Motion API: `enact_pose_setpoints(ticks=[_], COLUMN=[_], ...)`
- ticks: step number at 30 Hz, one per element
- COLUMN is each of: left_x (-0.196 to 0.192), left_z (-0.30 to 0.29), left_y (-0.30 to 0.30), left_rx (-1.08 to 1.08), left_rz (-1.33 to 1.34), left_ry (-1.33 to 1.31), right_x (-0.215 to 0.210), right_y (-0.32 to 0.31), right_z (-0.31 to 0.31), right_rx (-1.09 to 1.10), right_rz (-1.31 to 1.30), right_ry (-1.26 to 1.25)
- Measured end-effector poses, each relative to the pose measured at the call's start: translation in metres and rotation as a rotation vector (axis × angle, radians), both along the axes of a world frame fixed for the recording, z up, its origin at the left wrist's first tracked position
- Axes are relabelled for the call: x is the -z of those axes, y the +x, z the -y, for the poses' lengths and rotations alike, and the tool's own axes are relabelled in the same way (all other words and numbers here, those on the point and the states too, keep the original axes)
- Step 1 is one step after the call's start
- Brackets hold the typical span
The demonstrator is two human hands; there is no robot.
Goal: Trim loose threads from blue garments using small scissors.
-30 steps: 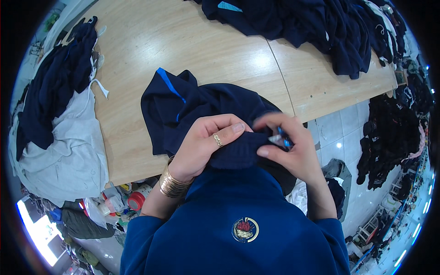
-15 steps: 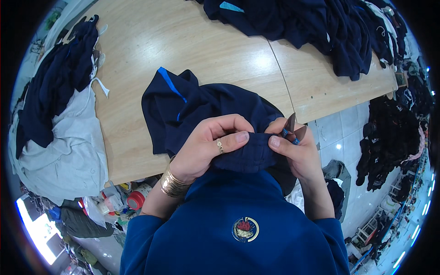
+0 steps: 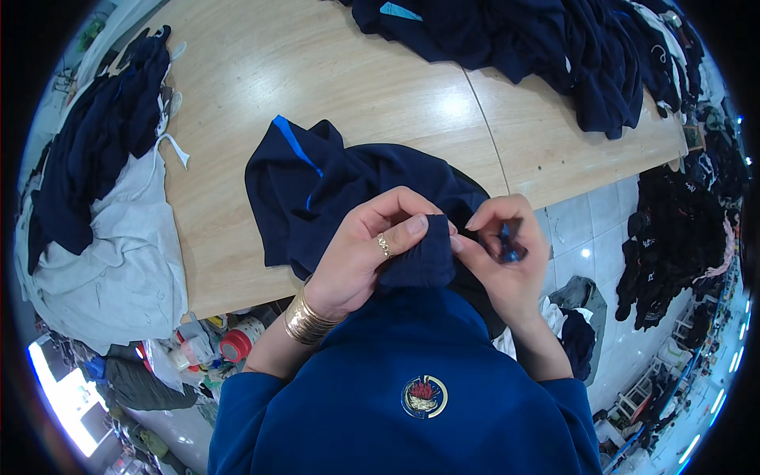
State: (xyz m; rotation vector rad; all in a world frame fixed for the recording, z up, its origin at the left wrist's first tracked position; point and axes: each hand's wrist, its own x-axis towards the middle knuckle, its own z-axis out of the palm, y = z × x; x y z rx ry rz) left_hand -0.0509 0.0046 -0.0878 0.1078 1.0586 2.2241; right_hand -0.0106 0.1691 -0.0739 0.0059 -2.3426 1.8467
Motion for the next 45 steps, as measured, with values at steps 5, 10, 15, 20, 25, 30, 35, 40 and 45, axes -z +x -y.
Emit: enact_pose_setpoints(ticks=[5,10,15,20,25,30,35,40,45], left_x=[0.008,0.0,0.001,0.002,0.004,0.002,0.002,0.004,0.002], left_z=[0.004,0.004,0.007,0.005,0.005,0.004,0.007,0.008,0.008], left_y=[0.001,-0.001,-0.003,-0.003,-0.002,-0.001,-0.002,-0.002,-0.001], left_rx=[-0.013,-0.023,0.009,0.03,0.012,0.015,0.021,0.005,-0.001], left_rz=[-0.057,-0.166,-0.319,-0.252,-0.191,-0.162,-0.157,-0.163,-0.135], left_ry=[-0.043,-0.156,-0.268,-0.232,-0.195,-0.157,-0.172,-0.175,-0.172], right_x=[-0.027,-0.031,-0.032,-0.017,-0.026,-0.024,-0.024,-0.021,-0.02], right_y=[-0.002,-0.008,-0.006,-0.003,-0.003,-0.001,-0.001,-0.001,-0.001], right_z=[-0.01,-0.012,-0.013,-0.013,-0.016,-0.021,-0.018,-0.023,-0.02], right_rx=[-0.028,-0.194,-0.285,-0.159,-0.164,-0.221,-0.139,-0.191,-0.161], right_rz=[-0.076,-0.239,-0.194,-0.042,0.125,0.012,-0.009,-0.216,-0.266], right_ry=[0.15,0.463,0.542,0.257,0.018,0.323,0.223,0.729,0.78])
